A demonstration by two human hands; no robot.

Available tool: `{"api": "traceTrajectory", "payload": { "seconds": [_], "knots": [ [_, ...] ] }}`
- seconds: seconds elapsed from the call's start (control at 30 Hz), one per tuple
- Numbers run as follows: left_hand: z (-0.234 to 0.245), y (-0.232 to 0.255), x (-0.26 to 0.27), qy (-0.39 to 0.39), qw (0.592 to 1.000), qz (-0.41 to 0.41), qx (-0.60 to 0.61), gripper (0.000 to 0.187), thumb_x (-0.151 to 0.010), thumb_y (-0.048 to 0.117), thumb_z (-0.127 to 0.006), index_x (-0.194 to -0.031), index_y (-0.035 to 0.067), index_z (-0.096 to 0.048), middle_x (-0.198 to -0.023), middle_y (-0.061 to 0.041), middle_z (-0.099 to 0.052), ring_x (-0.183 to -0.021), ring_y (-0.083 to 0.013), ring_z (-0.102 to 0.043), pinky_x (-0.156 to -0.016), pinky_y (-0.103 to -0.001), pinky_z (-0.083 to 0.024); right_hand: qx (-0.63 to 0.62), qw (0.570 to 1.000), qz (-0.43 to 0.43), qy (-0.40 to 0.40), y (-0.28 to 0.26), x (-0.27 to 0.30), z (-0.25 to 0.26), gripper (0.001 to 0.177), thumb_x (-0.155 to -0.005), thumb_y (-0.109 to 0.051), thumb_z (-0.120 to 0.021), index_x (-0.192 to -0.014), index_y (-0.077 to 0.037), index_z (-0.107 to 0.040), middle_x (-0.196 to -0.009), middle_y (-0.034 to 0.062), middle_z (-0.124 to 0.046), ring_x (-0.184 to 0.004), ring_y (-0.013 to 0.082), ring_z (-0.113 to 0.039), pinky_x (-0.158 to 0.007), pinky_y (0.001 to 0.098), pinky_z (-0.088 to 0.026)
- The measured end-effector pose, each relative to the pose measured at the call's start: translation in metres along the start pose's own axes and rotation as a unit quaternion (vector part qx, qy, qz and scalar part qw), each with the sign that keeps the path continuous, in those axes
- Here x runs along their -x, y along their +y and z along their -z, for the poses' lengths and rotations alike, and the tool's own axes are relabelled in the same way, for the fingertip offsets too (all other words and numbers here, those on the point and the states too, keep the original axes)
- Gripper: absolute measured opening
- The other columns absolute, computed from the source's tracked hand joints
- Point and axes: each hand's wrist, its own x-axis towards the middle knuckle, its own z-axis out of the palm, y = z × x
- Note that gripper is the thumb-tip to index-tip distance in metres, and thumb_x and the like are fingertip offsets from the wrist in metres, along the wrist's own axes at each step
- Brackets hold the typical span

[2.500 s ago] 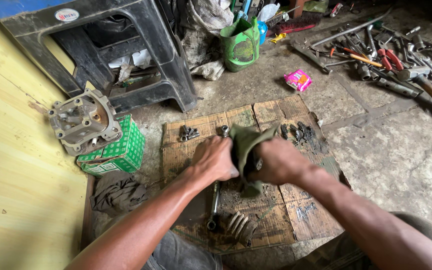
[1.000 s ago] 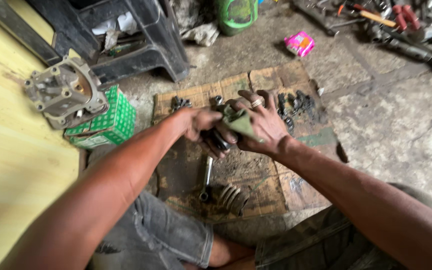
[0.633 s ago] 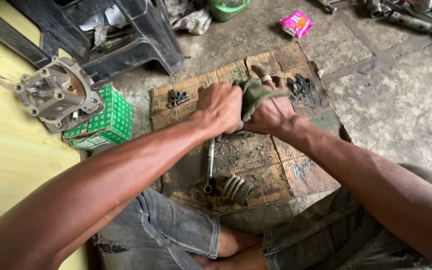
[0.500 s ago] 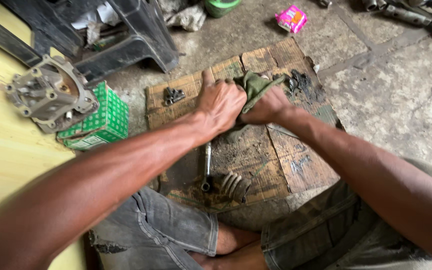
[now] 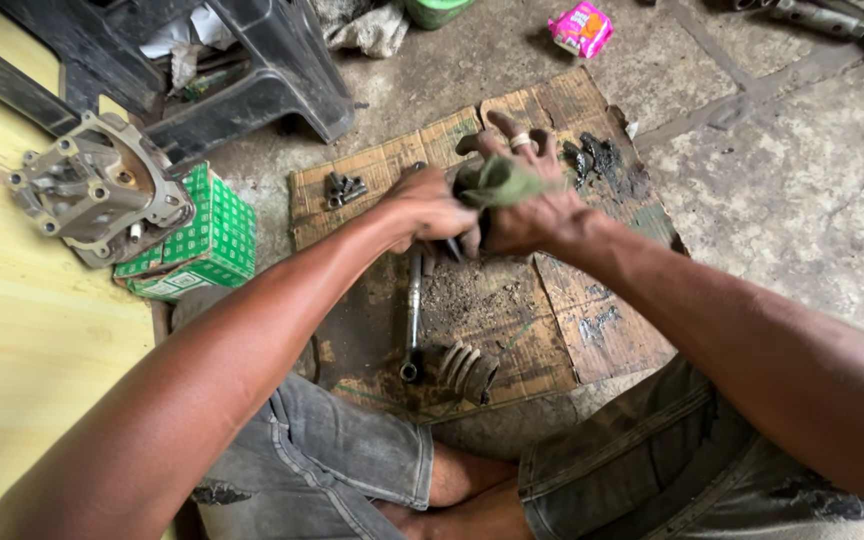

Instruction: The person uses a tool to pry a component from a metal part and wipes it with a cloth. Then, they remove a rubber boot from a shaft, clean both with the cloth, and slide the boot back onto the shaft.

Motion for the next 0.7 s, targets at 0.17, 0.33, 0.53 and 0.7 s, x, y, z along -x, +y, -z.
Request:
{"api": "traceTrajectory", "payload": {
  "seconds": [0.17, 0.33, 0.53, 0.7],
  "knots": [
    [-0.009, -0.059, -0.023, -0.203, 0.908, -0.015, 0.366, 0.048, -0.088, 0.041, -0.059, -0.11, 0.0, -0.069, -0.085, -0.016, -0.075, -0.066, -0.0239, -0.072, -0.059, -0.037, -0.067, 0.022, 0.98, 0.09, 0.174, -0.001, 0.0, -0.018, 0.06, -0.084, -0.056, -0.076, -0.136, -0.03, -0.06, -0.142, 0.0097, -0.044, -0.141, 0.0382, -0.029, -0.109, 0.075, -0.022],
    [-0.02, -0.1, -0.029, -0.364, 0.781, -0.096, 0.498, 0.056, -0.089, 0.038, -0.073, -0.123, -0.006, -0.062, -0.103, -0.02, -0.07, -0.087, -0.0289, -0.073, -0.083, -0.045, -0.067, 0.022, 0.931, 0.208, 0.298, -0.004, 0.002, -0.029, 0.079, -0.078, -0.061, -0.078, -0.146, -0.028, -0.056, -0.148, 0.0041, -0.049, -0.141, 0.0316, -0.039, -0.112, 0.0745, -0.025],
    [-0.047, -0.085, 0.009, -0.415, 0.67, -0.028, 0.615, 0.071, -0.076, 0.051, -0.084, -0.113, -0.008, -0.068, -0.097, -0.022, -0.073, -0.084, -0.0303, -0.074, -0.08, -0.044, -0.066, 0.036, 0.886, 0.284, 0.364, 0.0, 0.013, -0.022, 0.072, -0.082, -0.071, -0.076, -0.141, -0.036, -0.056, -0.145, 0.0059, -0.051, -0.133, 0.0361, -0.046, -0.108, 0.0739, -0.029],
    [-0.02, -0.055, 0.0, -0.197, 0.904, -0.064, 0.375, 0.043, -0.074, 0.024, -0.073, -0.11, 0.0, -0.072, -0.091, -0.014, -0.074, -0.069, -0.0205, -0.067, -0.066, -0.037, -0.063, 0.063, 0.955, 0.188, 0.222, -0.013, 0.011, -0.012, 0.071, -0.078, -0.067, -0.073, -0.138, -0.031, -0.058, -0.157, -0.0013, -0.049, -0.147, 0.0334, -0.038, -0.115, 0.0717, -0.024]
  ]
}}
